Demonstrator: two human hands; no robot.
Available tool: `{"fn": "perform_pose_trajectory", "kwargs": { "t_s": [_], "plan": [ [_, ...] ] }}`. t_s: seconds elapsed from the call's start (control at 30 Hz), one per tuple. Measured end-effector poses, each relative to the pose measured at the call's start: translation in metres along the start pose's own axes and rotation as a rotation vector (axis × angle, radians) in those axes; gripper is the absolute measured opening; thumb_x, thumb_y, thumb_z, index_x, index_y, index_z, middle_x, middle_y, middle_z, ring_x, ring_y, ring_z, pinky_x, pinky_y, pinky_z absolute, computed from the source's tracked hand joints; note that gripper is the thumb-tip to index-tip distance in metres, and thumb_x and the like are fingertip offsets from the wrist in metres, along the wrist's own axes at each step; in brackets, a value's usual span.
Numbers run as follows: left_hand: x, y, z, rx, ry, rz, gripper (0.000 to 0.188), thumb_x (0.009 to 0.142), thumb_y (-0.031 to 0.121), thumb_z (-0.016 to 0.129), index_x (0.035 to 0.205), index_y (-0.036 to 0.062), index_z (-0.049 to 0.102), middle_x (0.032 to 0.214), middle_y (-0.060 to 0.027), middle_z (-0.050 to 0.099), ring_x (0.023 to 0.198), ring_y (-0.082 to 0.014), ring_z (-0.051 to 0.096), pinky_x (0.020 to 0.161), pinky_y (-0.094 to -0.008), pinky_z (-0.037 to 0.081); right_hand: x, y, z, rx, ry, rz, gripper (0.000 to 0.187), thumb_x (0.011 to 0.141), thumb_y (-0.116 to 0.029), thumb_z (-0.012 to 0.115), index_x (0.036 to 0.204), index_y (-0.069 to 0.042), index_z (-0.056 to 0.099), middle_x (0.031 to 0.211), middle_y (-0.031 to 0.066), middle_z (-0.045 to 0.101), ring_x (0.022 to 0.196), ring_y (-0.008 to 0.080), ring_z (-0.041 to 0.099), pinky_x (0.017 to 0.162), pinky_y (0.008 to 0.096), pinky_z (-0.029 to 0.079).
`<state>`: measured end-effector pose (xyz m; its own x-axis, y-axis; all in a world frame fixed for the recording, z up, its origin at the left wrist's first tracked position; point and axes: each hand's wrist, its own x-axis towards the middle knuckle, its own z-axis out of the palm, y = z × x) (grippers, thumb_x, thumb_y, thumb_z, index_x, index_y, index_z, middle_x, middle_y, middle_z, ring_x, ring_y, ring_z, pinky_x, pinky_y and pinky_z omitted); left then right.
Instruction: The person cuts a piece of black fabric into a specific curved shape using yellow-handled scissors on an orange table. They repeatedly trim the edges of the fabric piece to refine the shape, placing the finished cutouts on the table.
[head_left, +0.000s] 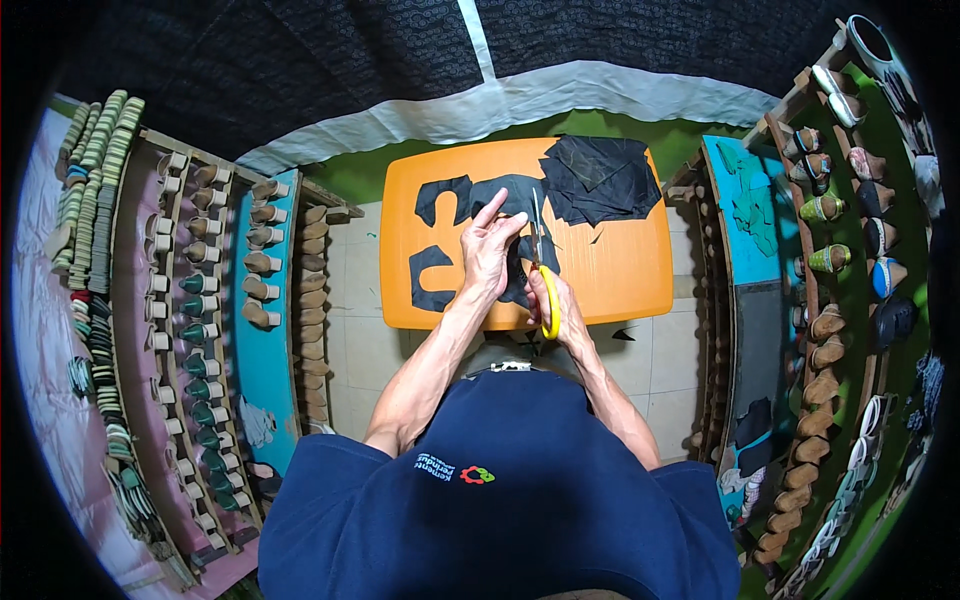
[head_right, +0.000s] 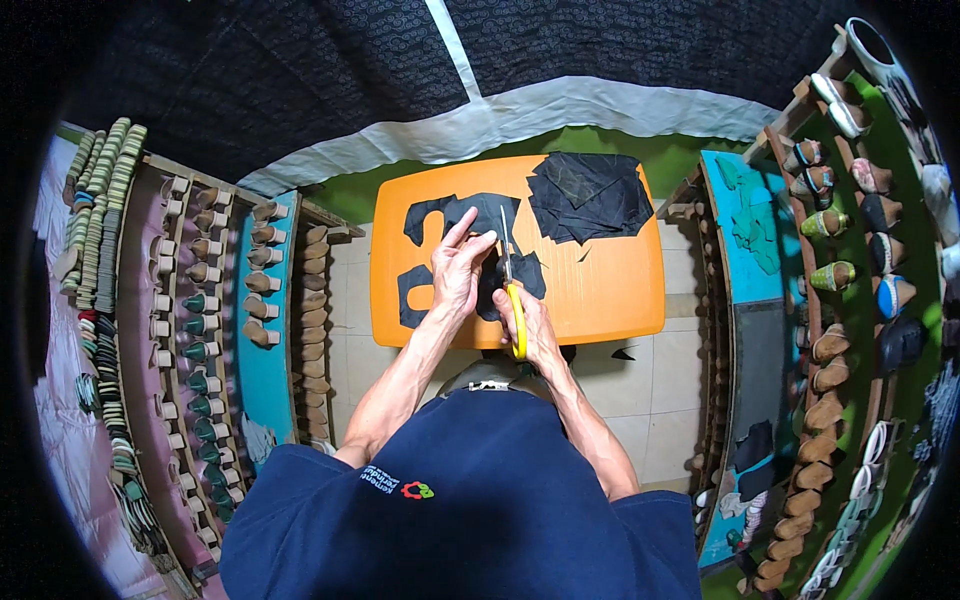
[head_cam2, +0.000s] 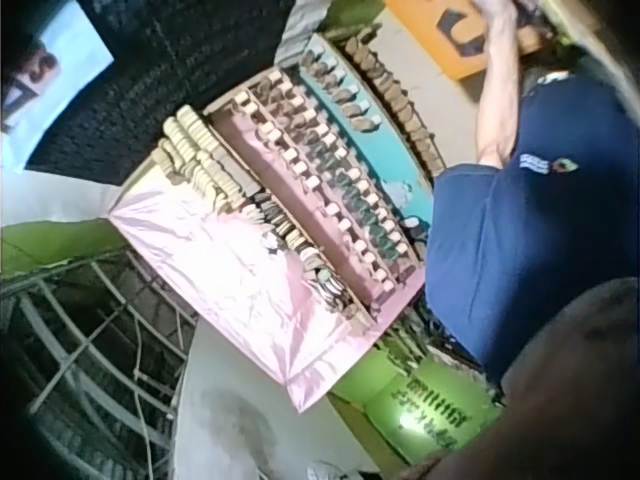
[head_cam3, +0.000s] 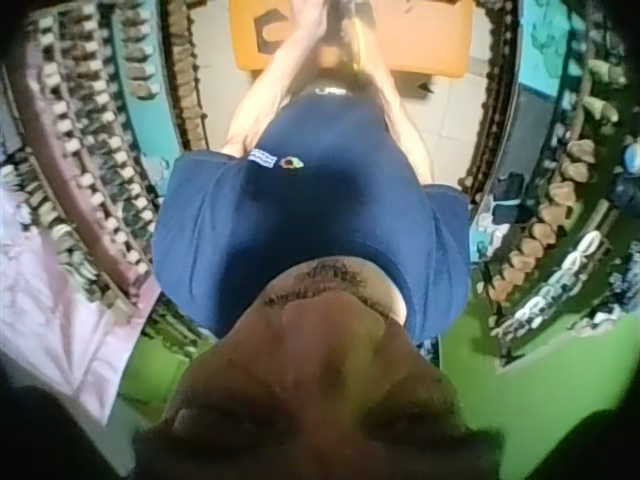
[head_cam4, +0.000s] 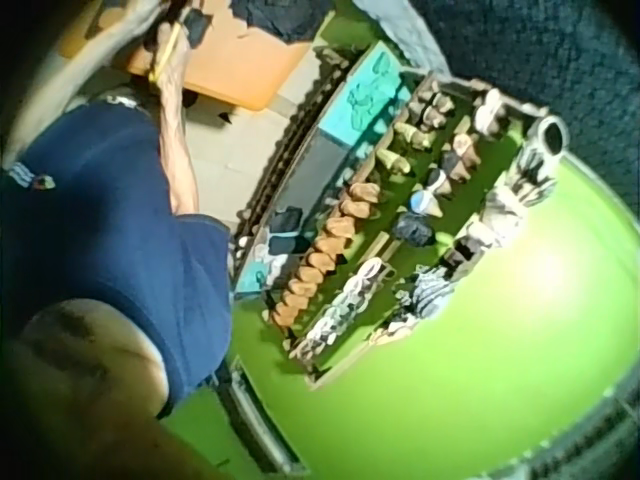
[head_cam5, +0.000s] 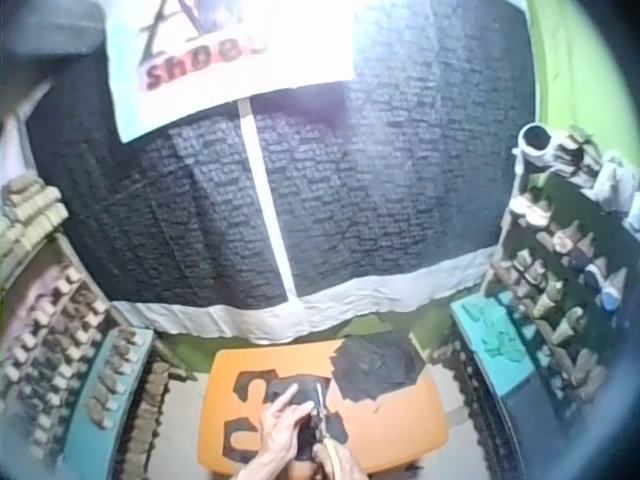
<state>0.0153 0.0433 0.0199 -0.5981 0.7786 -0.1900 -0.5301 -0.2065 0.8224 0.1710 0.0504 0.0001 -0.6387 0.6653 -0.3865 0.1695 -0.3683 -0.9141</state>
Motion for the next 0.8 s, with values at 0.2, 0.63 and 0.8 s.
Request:
{"fn": "perform_pose_trajectory", "kwargs": {
  "t_s": [0.2,0.63,0.8],
  "plan": [
    [0.008,0.001,-0.008,0.013,-0.049,-0.014,0.063,0.085,-0.004,0.073,0.143,-0.0046,0.048,0.093,-0.0058,0.069,0.085,-0.0114,0.068,0.088,-0.0247,0.056,-0.005,-0.01,-0.003,0.001,0.014,0.0,0.059,0.09,-0.066,0.061,0.085,-0.008,0.055,0.056,-0.0037,0.045,0.046,0.0073,0.047,0.043,0.0259,0.044],
    [0.016,0.019,-0.018,0.068,-0.156,-0.046,0.059,0.085,-0.004,0.071,0.141,-0.0033,0.051,0.085,-0.005,0.071,0.081,-0.0119,0.071,0.08,-0.0234,0.058,-0.009,-0.021,-0.019,-0.02,-0.031,0.032,0.053,0.09,-0.061,0.066,0.078,-0.01,0.055,0.052,-0.0034,0.046,0.039,0.0069,0.046,0.037,0.024,0.039],
    [0.018,0.023,-0.022,0.069,-0.187,-0.056,0.057,0.085,-0.005,0.07,0.14,-0.0025,0.053,0.088,-0.0059,0.071,0.082,-0.0124,0.071,0.082,-0.0239,0.058,-0.013,-0.028,-0.021,-0.056,-0.02,0.031,0.051,0.09,-0.058,0.068,0.075,-0.01,0.056,0.051,-0.003,0.046,0.038,0.0071,0.047,0.037,0.0238,0.038]
  ]
}}
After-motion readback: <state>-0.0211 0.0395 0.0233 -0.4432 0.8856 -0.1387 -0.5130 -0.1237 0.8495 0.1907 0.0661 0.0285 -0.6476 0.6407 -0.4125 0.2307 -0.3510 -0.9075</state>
